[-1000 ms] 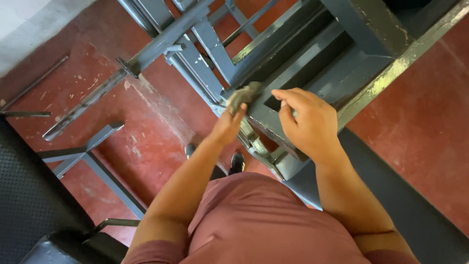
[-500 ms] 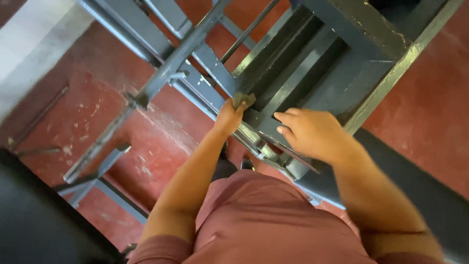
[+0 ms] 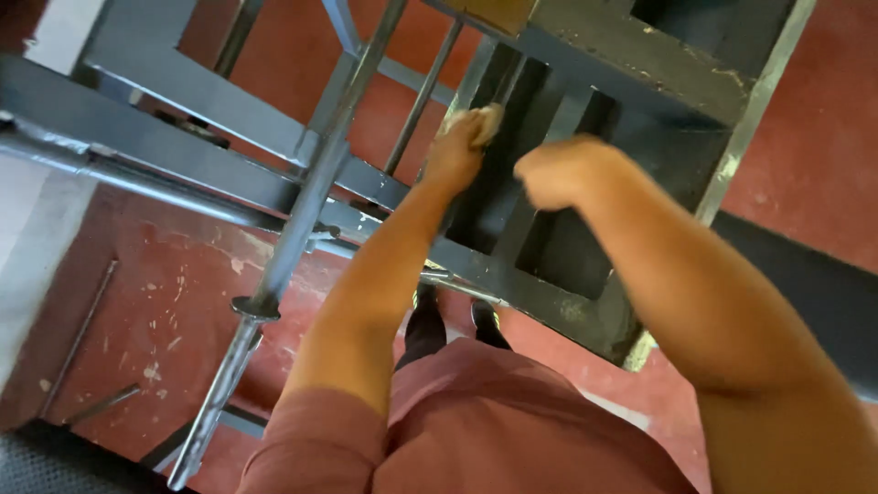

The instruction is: Wiping down gym equipment with a cloth.

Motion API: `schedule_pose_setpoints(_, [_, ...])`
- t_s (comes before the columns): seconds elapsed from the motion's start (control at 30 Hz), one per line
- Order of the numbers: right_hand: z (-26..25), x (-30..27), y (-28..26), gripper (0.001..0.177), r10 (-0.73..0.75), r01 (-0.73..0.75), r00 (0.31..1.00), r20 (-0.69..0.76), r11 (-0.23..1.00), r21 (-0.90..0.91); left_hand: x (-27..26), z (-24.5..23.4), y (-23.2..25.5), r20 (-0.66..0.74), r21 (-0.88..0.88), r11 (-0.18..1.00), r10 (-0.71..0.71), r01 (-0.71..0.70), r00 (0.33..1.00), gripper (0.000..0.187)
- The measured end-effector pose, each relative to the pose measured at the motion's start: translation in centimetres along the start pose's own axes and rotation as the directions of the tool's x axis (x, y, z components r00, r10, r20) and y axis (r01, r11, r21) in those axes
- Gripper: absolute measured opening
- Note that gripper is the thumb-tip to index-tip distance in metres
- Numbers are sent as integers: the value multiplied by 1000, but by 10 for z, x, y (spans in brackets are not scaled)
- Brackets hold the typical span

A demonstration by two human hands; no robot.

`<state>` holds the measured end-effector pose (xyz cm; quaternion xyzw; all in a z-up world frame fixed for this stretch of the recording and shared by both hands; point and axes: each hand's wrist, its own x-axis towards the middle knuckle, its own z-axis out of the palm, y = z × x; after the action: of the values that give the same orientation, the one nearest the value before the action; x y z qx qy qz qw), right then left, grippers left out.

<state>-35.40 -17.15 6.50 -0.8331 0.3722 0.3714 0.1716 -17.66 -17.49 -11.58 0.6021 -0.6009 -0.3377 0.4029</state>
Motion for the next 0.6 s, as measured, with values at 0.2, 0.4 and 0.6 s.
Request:
schedule_pose_setpoints(0.2, [-21, -10, 10, 41, 21, -23, 1000, 10, 981, 194, 46, 67, -70, 274, 358, 925, -236, 129, 932, 53])
schedule_pose_setpoints(0.4, [-23, -7, 2, 45, -125, 114, 991, 41, 969, 218, 9, 55, -45, 344, 446, 888, -283, 109, 895, 68])
schedule_pose_setpoints(0.6, [-32, -16, -1, 44, -223, 217, 975, 11, 956, 198, -26, 72, -91, 311, 478, 838, -443, 264, 841, 77])
